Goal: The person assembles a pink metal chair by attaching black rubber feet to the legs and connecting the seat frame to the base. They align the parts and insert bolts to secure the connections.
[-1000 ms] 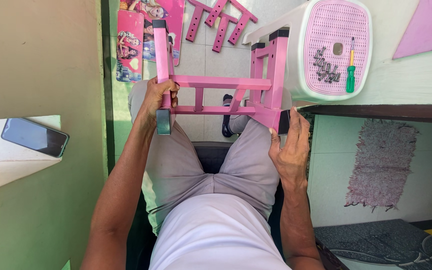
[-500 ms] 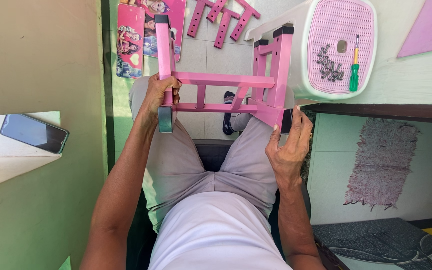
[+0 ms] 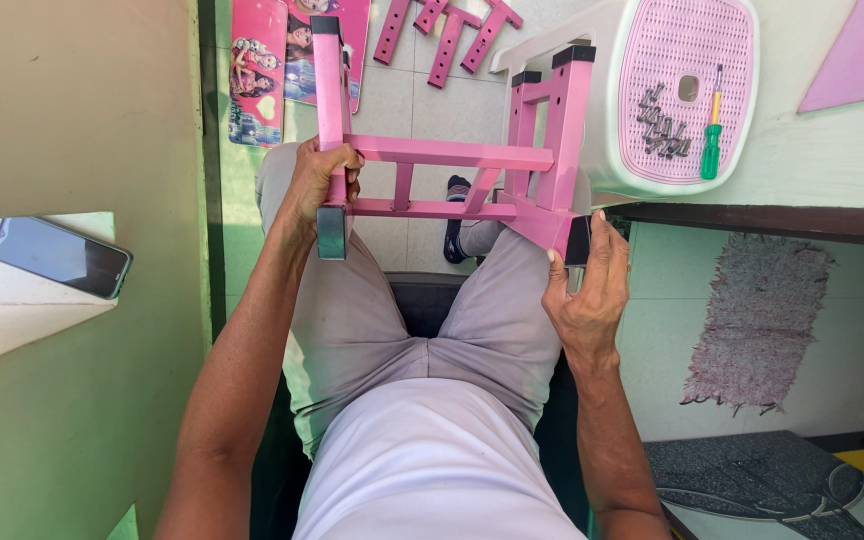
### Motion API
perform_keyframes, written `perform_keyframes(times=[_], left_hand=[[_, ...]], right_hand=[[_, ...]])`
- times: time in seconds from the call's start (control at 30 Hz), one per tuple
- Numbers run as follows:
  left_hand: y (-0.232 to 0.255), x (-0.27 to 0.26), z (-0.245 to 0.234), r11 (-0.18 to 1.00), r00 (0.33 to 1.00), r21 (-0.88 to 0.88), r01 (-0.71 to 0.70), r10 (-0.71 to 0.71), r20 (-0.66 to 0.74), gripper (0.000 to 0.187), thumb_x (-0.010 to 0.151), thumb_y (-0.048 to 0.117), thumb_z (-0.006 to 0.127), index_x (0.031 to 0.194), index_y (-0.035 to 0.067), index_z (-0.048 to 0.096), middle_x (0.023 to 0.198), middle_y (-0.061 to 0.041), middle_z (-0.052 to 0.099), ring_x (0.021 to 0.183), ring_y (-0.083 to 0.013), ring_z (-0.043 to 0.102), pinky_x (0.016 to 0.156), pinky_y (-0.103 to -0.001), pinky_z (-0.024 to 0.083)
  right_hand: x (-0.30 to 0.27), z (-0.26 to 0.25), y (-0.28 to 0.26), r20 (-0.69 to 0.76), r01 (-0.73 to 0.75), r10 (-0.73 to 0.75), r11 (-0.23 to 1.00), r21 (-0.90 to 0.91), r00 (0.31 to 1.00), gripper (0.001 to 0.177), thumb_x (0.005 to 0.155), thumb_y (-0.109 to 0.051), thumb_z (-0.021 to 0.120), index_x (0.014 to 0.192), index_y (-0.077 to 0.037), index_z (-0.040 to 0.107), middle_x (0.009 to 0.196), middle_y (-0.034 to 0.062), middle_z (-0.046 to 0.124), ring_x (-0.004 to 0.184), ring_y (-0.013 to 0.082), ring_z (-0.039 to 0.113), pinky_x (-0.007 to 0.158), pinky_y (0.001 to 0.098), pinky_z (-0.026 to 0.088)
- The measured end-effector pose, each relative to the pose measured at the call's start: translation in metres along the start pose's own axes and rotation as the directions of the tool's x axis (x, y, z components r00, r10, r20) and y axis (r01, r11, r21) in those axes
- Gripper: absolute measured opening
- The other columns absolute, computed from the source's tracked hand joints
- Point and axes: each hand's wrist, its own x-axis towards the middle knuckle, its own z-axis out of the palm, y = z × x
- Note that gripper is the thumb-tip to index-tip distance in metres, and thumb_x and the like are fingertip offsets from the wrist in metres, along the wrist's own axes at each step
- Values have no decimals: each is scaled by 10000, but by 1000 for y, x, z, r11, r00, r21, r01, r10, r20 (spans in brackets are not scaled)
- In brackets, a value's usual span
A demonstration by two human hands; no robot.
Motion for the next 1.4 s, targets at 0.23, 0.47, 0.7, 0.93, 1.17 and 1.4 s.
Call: perform_keyframes(times=[0.23, 0.47, 0.7, 0.93, 1.17, 1.4], left_hand=[[2, -2, 2, 1000, 1000, -3, -15, 15, -6, 154, 742, 157, 667, 816, 36, 607, 641, -31, 560, 481, -132, 541, 457, -283, 477], [1, 0, 2, 1000, 1000, 9, -19, 19, -10, 160, 740, 162, 680, 819, 43, 610, 646, -27, 560, 483, -131, 550, 453, -283, 488], [0, 1, 1, 1000, 1000, -11, -10, 10, -12, 164, 742, 165, 685, 818, 41, 608, 643, -26, 564, 476, -127, 550, 449, -284, 488], [-1, 2, 1, 1000, 1000, 8, -14, 14, -13, 150, 735, 151, 680, 820, 44, 618, 641, -30, 564, 466, -134, 541, 435, -284, 477], [-1, 3, -2, 1000, 1000, -30, -5, 5, -3, 149, 739, 147, 688, 806, 41, 608, 643, -32, 567, 475, -131, 537, 443, -287, 484], [-3, 4, -2, 1000, 1000, -12, -8, 8, -2, 145, 746, 158, 689, 804, 50, 612, 642, -25, 562, 475, -126, 541, 442, -285, 487]], right_hand=[[3, 4, -9, -78, 5, -12, 996, -93, 997, 561, 990, -34, 727, 1460, 121, 463, 1247, 268, 563, 1091, 355, 655, 868, 432, 596], [4, 2, -7, -88, 29, -44, 985, -170, 995, 568, 1014, -106, 747, 1464, 102, 470, 1116, 183, 619, 885, 271, 699, 711, 345, 601], [0, -1, -11, -26, -30, 24, 967, -252, 999, 613, 1028, -177, 790, 1478, 103, 481, 986, 137, 593, 684, 198, 589, 579, 351, 523], [5, -15, 5, -19, 4, -4, 1000, 0, 1000, 810, 850, -253, 936, 1448, 91, 513, 1156, 239, 701, 968, 323, 730, 830, 382, 611], [9, -20, 6, 49, -140, 134, 973, 184, 990, 794, 818, -240, 953, 1423, 89, 558, 1144, 236, 732, 971, 303, 741, 862, 381, 602], [12, -27, 4, 162, -66, 76, 996, -65, 984, 834, 803, -292, 958, 1413, 108, 554, 1088, 249, 718, 925, 340, 729, 800, 437, 592]])
